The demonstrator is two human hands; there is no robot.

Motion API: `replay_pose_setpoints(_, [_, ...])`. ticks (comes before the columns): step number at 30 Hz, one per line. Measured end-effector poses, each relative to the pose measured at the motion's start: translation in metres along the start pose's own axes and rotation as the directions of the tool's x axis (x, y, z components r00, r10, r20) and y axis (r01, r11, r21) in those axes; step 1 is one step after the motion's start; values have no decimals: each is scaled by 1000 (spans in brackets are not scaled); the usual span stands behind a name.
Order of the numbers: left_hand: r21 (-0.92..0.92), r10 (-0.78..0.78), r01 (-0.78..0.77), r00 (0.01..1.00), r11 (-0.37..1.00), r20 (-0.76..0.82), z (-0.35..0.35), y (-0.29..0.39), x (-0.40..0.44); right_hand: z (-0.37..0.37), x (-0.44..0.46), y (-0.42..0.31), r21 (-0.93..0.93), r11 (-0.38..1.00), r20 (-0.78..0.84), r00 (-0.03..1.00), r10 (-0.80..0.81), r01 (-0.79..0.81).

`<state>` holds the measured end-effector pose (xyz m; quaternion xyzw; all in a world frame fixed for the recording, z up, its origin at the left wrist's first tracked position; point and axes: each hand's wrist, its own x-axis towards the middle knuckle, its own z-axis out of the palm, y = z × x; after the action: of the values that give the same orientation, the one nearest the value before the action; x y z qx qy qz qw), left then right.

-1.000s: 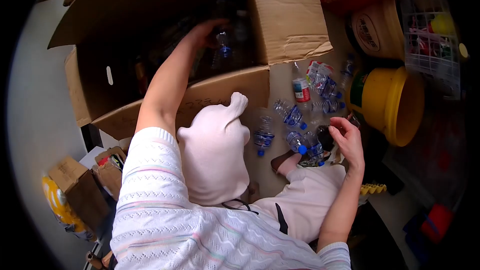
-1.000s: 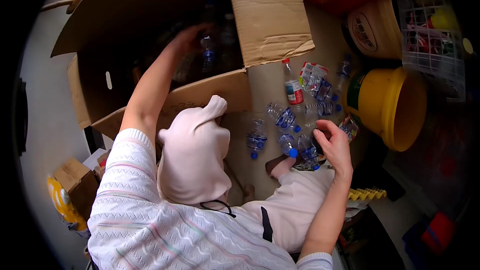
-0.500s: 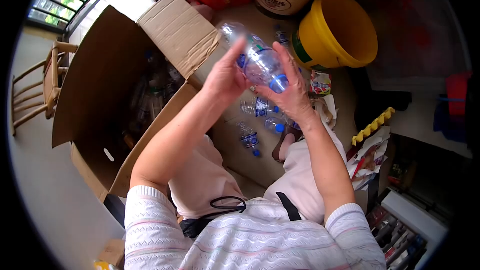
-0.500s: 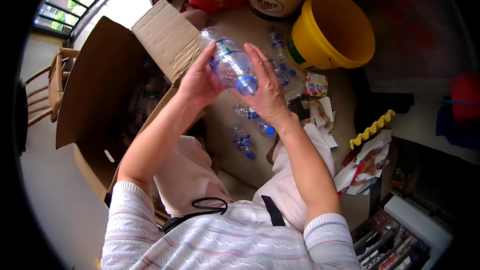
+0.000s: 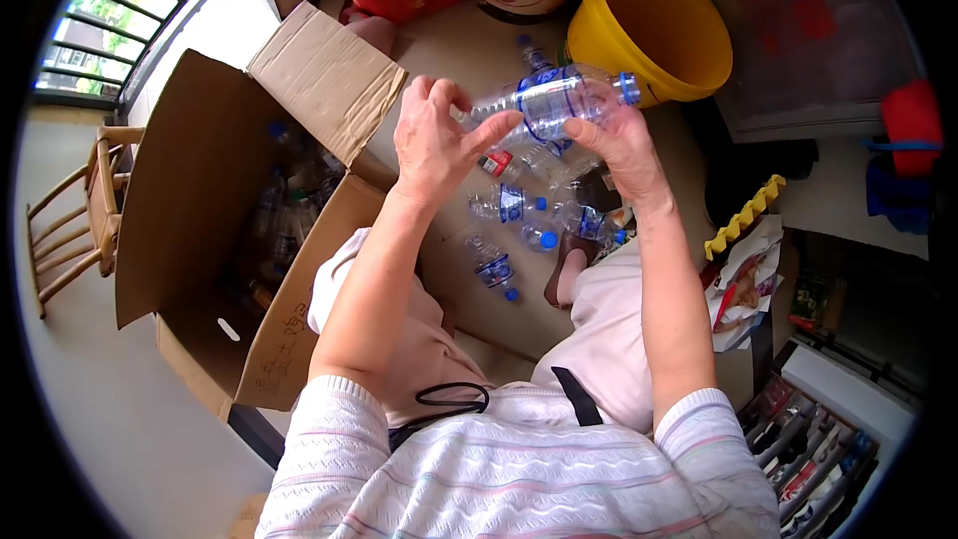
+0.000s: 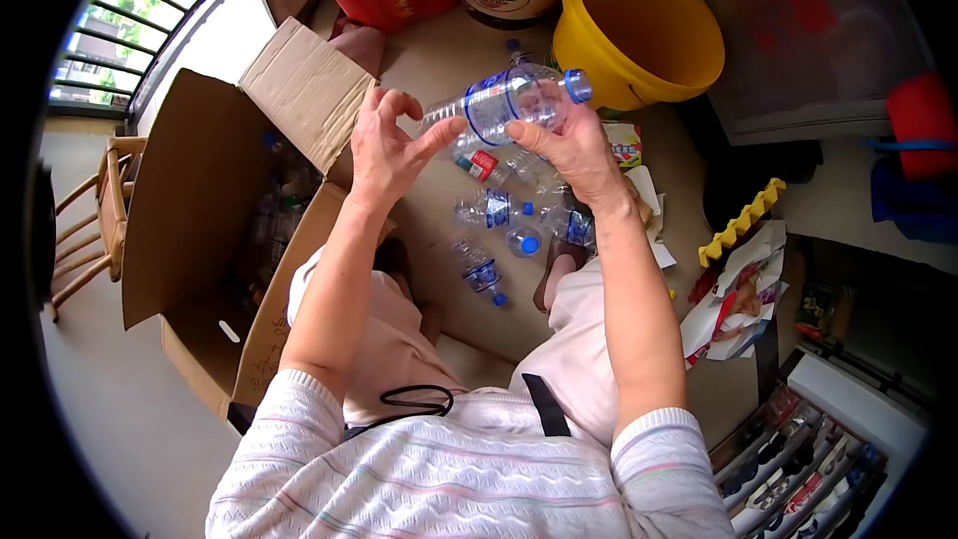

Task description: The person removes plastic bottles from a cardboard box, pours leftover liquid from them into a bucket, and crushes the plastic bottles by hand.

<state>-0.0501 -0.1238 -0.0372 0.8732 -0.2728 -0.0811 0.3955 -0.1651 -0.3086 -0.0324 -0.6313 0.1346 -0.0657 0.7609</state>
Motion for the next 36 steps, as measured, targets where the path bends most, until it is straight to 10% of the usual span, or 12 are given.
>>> replay_pose_setpoints(2, [-86,264,-279,952,956,-152,4,-9,2,4,5,7,-25,999,66,997,43,-42])
replay_pose_setpoints(4, [-494,179,-47,958,868,223,10,-13,-2,11,9,13,-3,998,114,991,67,-67])
replay_pose_setpoints(8, [-702,153,194,904,685,400,20,-9,-10,19,10,10,23,1000,91,996,2,-5])
replay_pose_setpoints(18, [-615,-18,-19,998,789,-54,41,5,-19,25,10,36,-77,997,-209,978,-25,9])
replay_pose_setpoints(25, [-534,-149,-73,921,842,-361,25,4,-2,78,16,35,262,962,-112,987,111,-78])
replay_pose_setpoints(33, [-439,-187,-13,893,898,-409,37,19,-10,42,42,56,-292,956,-212,976,-54,-10])
replay_pose_setpoints(36, [-463,-274,136,930,876,-244,30,21,-14,68,41,40,-202,975,-357,934,14,-91])
